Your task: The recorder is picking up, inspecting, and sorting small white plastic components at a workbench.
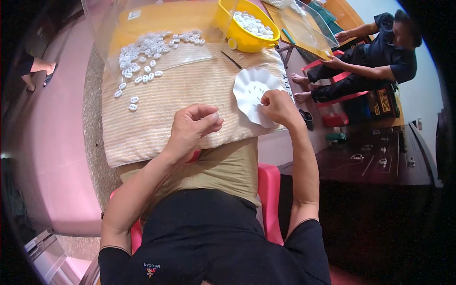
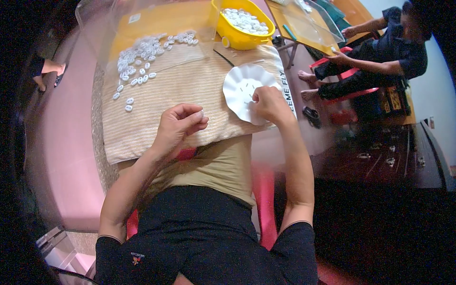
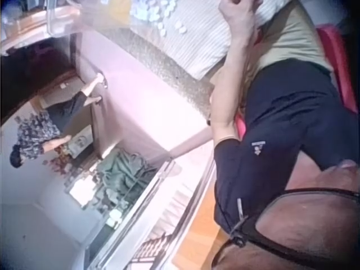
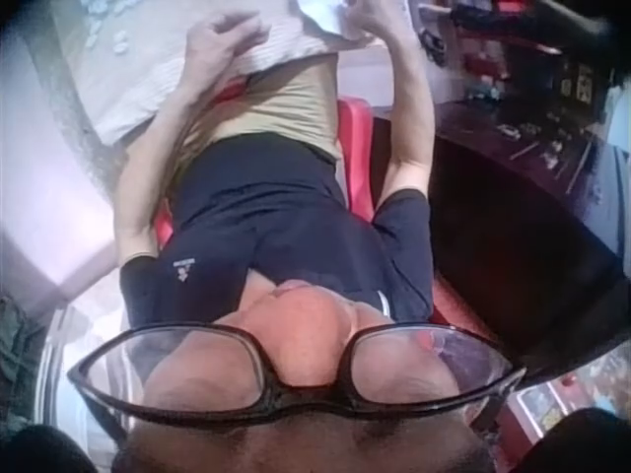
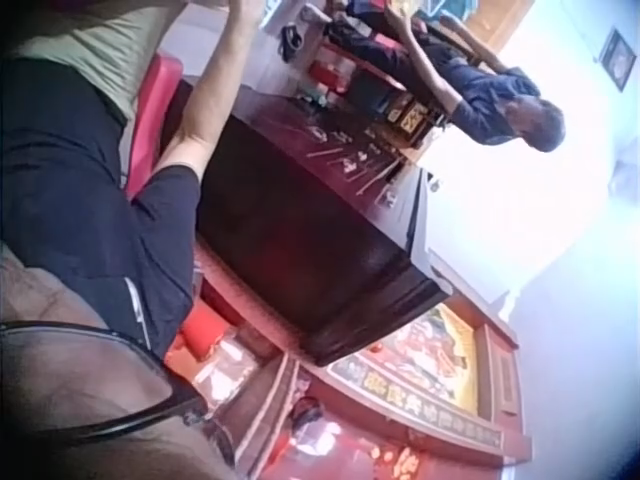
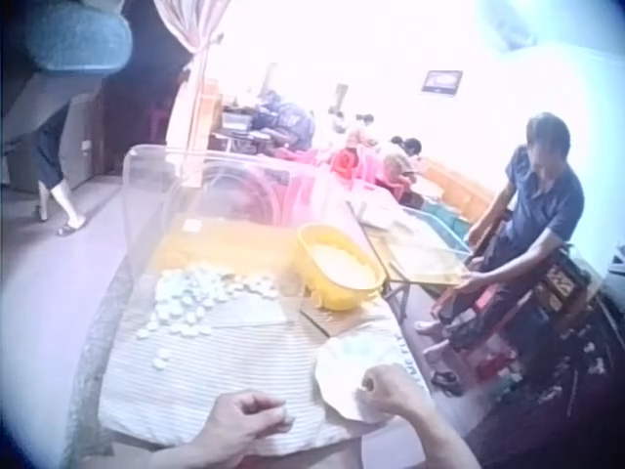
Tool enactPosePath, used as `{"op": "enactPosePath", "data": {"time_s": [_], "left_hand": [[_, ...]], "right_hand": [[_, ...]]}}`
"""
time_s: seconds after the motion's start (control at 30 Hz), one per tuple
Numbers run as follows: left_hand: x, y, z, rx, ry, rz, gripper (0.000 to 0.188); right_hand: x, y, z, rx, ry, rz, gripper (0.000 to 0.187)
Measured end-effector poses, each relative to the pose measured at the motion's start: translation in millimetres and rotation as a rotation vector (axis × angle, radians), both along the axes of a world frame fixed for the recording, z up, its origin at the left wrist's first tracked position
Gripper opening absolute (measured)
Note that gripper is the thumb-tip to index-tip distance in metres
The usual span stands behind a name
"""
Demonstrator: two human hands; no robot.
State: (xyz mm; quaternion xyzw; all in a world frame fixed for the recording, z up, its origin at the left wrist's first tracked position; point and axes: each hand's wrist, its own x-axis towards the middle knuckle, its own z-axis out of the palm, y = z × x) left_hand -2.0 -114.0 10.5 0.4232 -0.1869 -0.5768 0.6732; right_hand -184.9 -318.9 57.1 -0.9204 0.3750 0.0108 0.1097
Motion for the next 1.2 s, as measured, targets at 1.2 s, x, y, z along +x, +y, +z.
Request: {"op": "enactPosePath", "data": {"time_s": [1.2], "left_hand": [[13, -4, -8, 0.061, 0.226, -0.023, 0.017]], "right_hand": [[49, 85, -31, 0.747, -0.779, 0.07, 0.004]]}}
